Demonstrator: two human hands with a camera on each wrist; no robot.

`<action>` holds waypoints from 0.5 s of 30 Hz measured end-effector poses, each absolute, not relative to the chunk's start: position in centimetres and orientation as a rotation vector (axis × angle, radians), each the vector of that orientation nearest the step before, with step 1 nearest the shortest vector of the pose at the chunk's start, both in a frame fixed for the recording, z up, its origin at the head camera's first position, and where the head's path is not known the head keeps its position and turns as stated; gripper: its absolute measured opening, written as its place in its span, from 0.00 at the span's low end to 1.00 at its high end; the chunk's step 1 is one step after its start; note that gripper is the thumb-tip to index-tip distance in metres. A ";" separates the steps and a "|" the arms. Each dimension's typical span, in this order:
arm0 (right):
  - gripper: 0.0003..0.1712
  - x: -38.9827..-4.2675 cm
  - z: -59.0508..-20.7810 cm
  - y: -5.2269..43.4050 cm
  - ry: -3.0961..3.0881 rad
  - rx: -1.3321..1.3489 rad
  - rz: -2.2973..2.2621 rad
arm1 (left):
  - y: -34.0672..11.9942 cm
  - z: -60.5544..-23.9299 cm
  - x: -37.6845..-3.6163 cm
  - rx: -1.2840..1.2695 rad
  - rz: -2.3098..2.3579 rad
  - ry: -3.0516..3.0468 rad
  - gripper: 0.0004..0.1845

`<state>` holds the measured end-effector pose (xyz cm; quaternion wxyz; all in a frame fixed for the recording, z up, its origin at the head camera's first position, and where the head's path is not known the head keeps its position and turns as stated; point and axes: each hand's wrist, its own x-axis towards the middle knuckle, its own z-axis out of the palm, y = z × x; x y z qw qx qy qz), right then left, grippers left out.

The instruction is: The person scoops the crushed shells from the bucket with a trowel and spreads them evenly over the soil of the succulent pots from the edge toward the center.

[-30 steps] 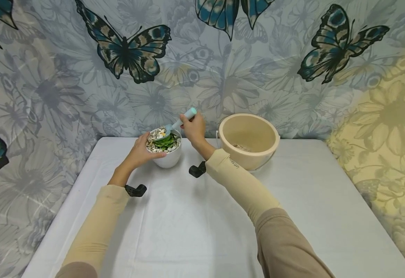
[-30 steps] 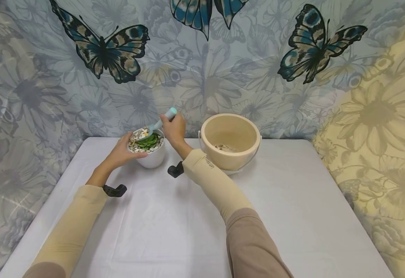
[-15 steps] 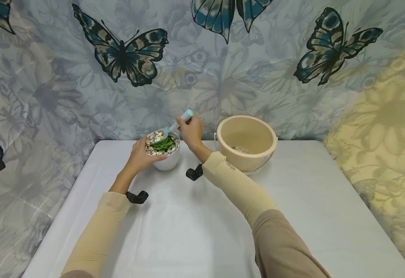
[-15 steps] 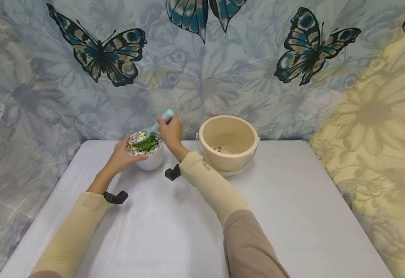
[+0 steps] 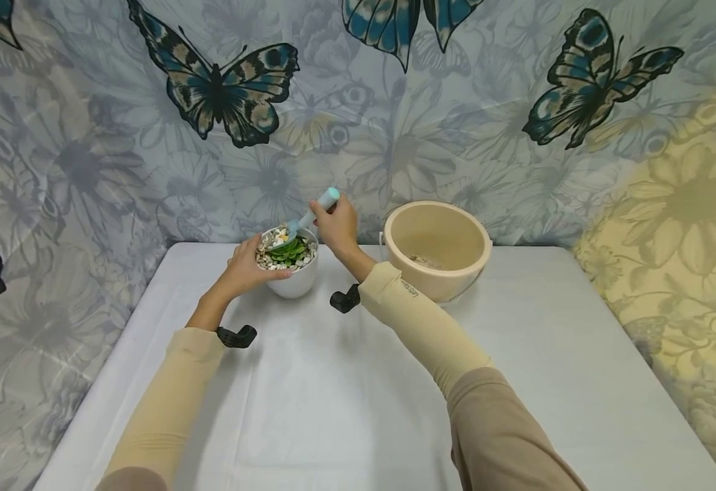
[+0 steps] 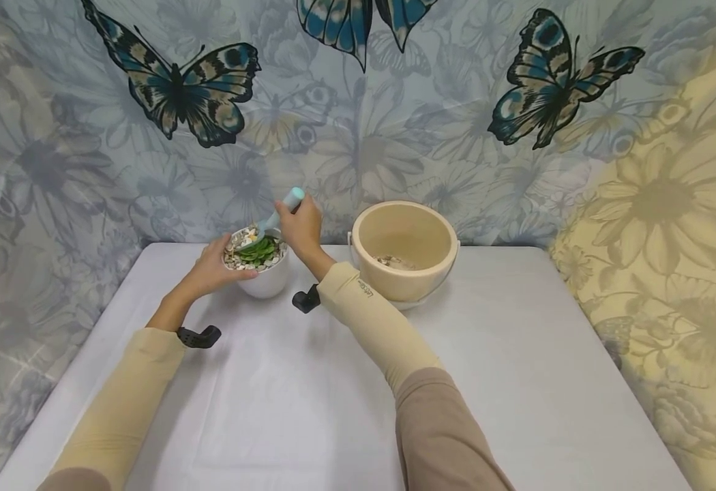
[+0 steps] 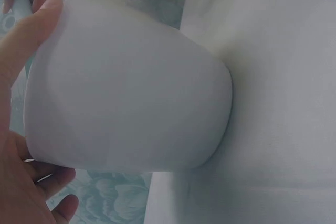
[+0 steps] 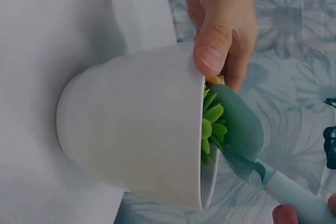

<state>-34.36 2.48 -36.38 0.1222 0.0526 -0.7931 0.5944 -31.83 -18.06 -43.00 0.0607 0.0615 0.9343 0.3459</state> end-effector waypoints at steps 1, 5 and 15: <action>0.17 -34.4 -36.4 2.5 -2.315 0.150 1.736 | -18.1 -43.0 -31.9 0.177 1.051 2.824 0.67; 0.17 -34.4 -36.4 2.4 -2.303 0.138 1.754 | -18.0 -43.2 -31.9 0.140 1.088 2.826 0.67; 0.17 -34.3 -35.8 2.5 -2.337 0.178 1.683 | -17.5 -43.7 -31.3 0.110 1.126 2.876 0.67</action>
